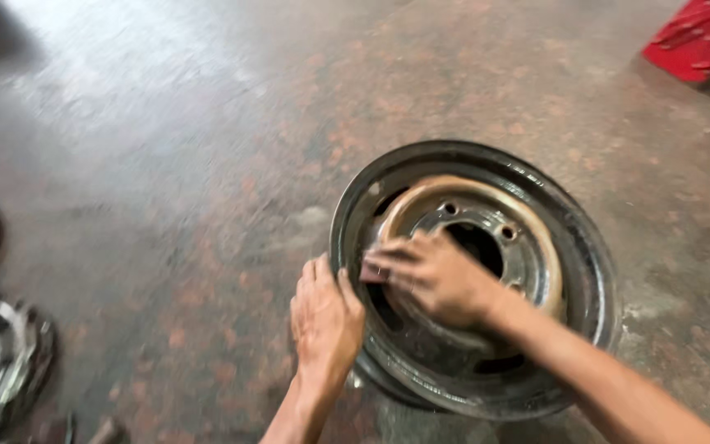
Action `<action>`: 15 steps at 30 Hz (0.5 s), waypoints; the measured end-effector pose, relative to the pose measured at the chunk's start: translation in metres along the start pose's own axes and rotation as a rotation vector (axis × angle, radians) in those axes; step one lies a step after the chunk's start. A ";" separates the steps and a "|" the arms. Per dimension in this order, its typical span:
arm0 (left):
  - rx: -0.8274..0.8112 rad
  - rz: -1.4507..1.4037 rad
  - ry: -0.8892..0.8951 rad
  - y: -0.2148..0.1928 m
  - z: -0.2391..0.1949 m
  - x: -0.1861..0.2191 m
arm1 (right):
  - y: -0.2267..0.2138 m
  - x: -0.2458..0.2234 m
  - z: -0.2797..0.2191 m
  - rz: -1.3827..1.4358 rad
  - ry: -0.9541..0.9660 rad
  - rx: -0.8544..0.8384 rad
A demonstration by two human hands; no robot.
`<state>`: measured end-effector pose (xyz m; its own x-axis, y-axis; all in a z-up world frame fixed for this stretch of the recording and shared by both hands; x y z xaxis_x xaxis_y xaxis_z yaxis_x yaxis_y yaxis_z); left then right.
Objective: The person scrubs the inner surface of a metal wheel rim using a small abrasive pad. They rotate the rim to access different sections and continue scrubbing the inner well and lip.
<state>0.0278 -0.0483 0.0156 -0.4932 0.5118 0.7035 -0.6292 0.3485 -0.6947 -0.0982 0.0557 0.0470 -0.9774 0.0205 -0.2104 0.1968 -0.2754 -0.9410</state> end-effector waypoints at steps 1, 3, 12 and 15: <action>0.041 -0.014 0.006 -0.003 -0.002 -0.004 | 0.002 0.024 0.017 0.001 0.125 -0.037; 0.035 -0.113 -0.010 0.010 -0.017 -0.002 | 0.003 0.029 0.003 -0.066 0.123 -0.060; 0.125 -0.248 -0.037 -0.002 -0.012 -0.003 | -0.006 0.021 0.023 -0.062 0.164 0.076; 0.145 -0.250 -0.038 -0.008 -0.004 0.005 | -0.008 -0.024 -0.003 -0.043 0.130 0.012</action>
<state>0.0327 -0.0449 0.0241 -0.3323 0.3937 0.8571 -0.8120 0.3428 -0.4723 -0.0766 0.0604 0.0591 -0.9665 0.1571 -0.2030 0.1529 -0.2829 -0.9469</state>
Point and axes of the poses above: each hand's wrist, its own z-axis towards the middle knuckle, its own y-axis out of the palm, x = y × z, the point moved 8 cm from there along z, towards the middle knuckle, and after that the axes turned 1 degree about -z, right-handed, at the moved point
